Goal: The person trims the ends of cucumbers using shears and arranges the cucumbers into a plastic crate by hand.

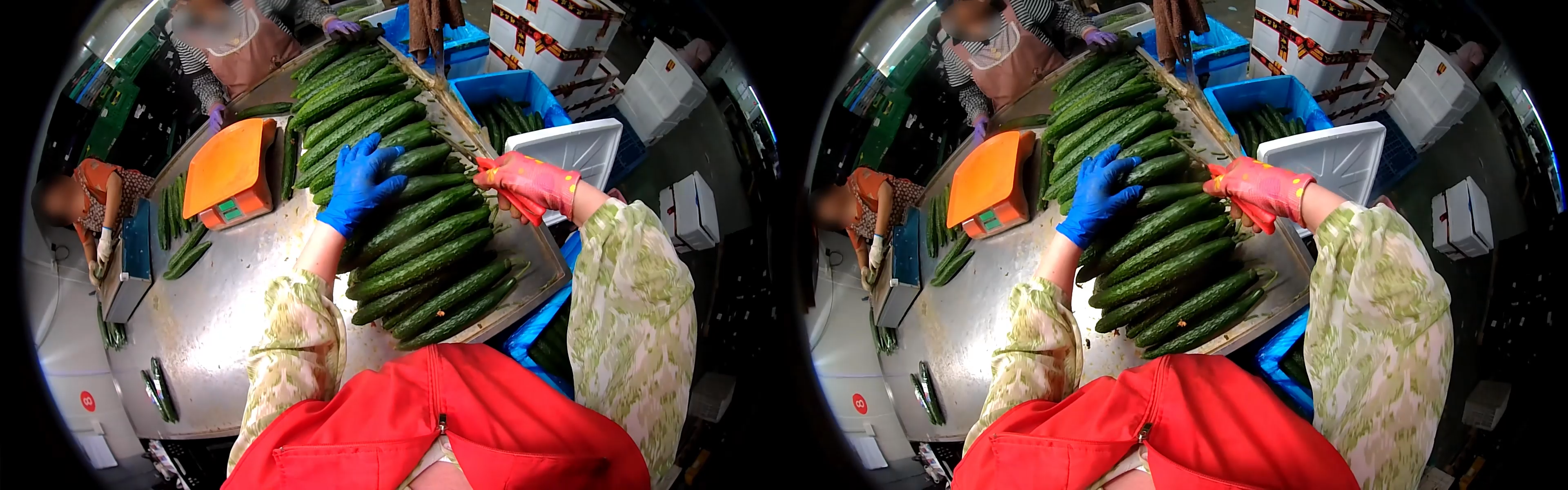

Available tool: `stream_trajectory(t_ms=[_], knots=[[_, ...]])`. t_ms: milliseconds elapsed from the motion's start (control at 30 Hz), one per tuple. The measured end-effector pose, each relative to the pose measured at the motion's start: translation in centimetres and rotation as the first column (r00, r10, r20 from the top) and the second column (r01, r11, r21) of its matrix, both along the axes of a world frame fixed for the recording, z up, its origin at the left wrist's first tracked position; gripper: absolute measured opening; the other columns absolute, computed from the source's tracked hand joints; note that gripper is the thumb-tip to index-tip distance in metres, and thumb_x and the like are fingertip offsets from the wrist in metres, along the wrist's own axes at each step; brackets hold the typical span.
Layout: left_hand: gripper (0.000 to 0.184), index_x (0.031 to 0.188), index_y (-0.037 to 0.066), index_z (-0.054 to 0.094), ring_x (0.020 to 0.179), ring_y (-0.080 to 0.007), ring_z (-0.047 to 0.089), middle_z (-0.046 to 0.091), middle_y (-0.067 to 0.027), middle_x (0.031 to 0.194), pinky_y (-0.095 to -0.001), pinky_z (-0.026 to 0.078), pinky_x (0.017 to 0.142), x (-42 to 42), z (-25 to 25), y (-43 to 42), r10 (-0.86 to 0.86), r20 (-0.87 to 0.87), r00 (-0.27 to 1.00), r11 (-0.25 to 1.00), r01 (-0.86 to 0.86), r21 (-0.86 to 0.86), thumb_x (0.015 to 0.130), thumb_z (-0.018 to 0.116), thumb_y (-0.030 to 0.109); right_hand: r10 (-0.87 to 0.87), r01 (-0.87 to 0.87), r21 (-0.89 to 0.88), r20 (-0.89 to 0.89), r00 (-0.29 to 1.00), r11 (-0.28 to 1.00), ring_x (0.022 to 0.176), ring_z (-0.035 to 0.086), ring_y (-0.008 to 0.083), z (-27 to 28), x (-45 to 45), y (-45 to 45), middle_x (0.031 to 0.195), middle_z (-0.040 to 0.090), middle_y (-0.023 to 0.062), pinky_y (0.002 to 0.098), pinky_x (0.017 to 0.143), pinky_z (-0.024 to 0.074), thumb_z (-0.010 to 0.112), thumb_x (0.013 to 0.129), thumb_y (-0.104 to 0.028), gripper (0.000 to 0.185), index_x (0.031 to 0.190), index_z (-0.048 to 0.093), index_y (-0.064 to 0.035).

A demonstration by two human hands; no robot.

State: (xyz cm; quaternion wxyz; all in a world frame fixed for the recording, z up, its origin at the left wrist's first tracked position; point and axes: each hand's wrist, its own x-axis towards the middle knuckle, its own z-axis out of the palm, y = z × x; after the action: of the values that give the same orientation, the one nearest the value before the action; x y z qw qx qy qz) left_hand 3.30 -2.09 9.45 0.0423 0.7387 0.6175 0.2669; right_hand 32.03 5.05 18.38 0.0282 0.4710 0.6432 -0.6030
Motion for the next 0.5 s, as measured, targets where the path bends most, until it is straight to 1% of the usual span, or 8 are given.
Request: stream_trajectory(t_ms=[33,133,233,333,367,467,500], knots=[[0.054,0.128,0.018,0.058,0.127,-0.0414,0.041,0.044,-0.0230,0.140,-0.0508,0.023,0.111,0.0,0.0,0.1,-0.001,-0.014,1.000,1.000,0.001,0.012,0.080,0.070,0.040,-0.006,0.006,0.005,-0.022,1.000,1.000,0.043,0.058,0.0186,-0.2,0.1,0.0,0.061,0.058,0.0095,0.0316,0.037,0.0483,0.062,0.088,-0.041,0.039,0.088,0.056,-0.0026],[0.054,0.126,0.019,0.060,0.125,-0.0396,0.042,0.047,-0.0215,0.137,-0.0488,0.026,0.110,-0.3,0.8,-0.1,-0.036,0.046,0.998,0.999,0.037,-0.027,0.078,0.070,0.043,-0.134,0.129,-0.049,-0.113,0.985,0.990,0.044,0.057,0.0178,-0.3,0.6,-0.5,0.060,0.057,0.0078,0.0313,0.039,0.0485,0.061,0.089,-0.043,0.038,0.092,0.055,-0.0058],[0.053,0.124,0.018,0.061,0.123,-0.0392,0.044,0.049,-0.0211,0.134,-0.0467,0.031,0.106,-0.8,1.4,0.0,-0.090,0.016,0.996,0.995,0.090,-0.037,0.077,0.071,0.043,-0.128,0.079,-0.288,-0.154,0.980,0.954,0.046,0.059,0.0188,-0.6,2.3,0.9,0.061,0.057,0.0079,0.0322,0.042,0.0507,0.059,0.090,-0.047,0.040,0.094,0.054,-0.0075],[0.053,0.123,0.017,0.062,0.123,-0.0389,0.045,0.050,-0.0210,0.133,-0.0466,0.032,0.105,-1.1,0.7,0.3,-0.109,0.047,0.993,0.994,0.109,-0.007,0.077,0.071,0.042,-0.110,0.086,-0.298,-0.064,0.992,0.951,0.048,0.062,0.0205,-0.7,2.6,1.6,0.063,0.059,0.0092,0.0341,0.044,0.0533,0.059,0.090,-0.049,0.041,0.094,0.054,-0.0076],[0.054,0.123,0.017,0.063,0.122,-0.0389,0.046,0.050,-0.0210,0.133,-0.0461,0.034,0.104,-1.0,0.8,0.3,-0.115,0.047,0.992,0.993,0.115,0.003,0.077,0.071,0.043,-0.094,0.067,-0.334,-0.065,0.993,0.940,0.049,0.063,0.0219,-0.8,2.6,2.2,0.065,0.061,0.0108,0.0355,0.044,0.0547,0.058,0.089,-0.051,0.044,0.093,0.055,-0.0064],[0.054,0.123,0.017,0.063,0.120,-0.0389,0.047,0.051,-0.0211,0.132,-0.0461,0.035,0.103,-1.0,0.8,0.4,-0.112,0.035,0.993,0.994,0.112,0.000,0.077,0.071,0.043,-0.024,0.011,-0.339,-0.034,0.999,0.941,0.048,0.063,0.0226,-0.9,1.7,3.5,0.066,0.061,0.0119,0.0366,0.043,0.0549,0.059,0.088,-0.052,0.047,0.093,0.056,-0.0052],[0.054,0.123,0.017,0.063,0.120,-0.0390,0.047,0.051,-0.0212,0.131,-0.0462,0.036,0.103,-0.9,0.8,0.4,-0.111,0.037,0.993,0.994,0.111,0.003,0.077,0.071,0.043,-0.017,-0.001,-0.338,-0.052,0.999,0.941,0.048,0.063,0.0231,-1.5,1.4,3.9,0.066,0.061,0.0127,0.0364,0.043,0.0550,0.060,0.087,-0.053,0.049,0.092,0.056,-0.0040]])
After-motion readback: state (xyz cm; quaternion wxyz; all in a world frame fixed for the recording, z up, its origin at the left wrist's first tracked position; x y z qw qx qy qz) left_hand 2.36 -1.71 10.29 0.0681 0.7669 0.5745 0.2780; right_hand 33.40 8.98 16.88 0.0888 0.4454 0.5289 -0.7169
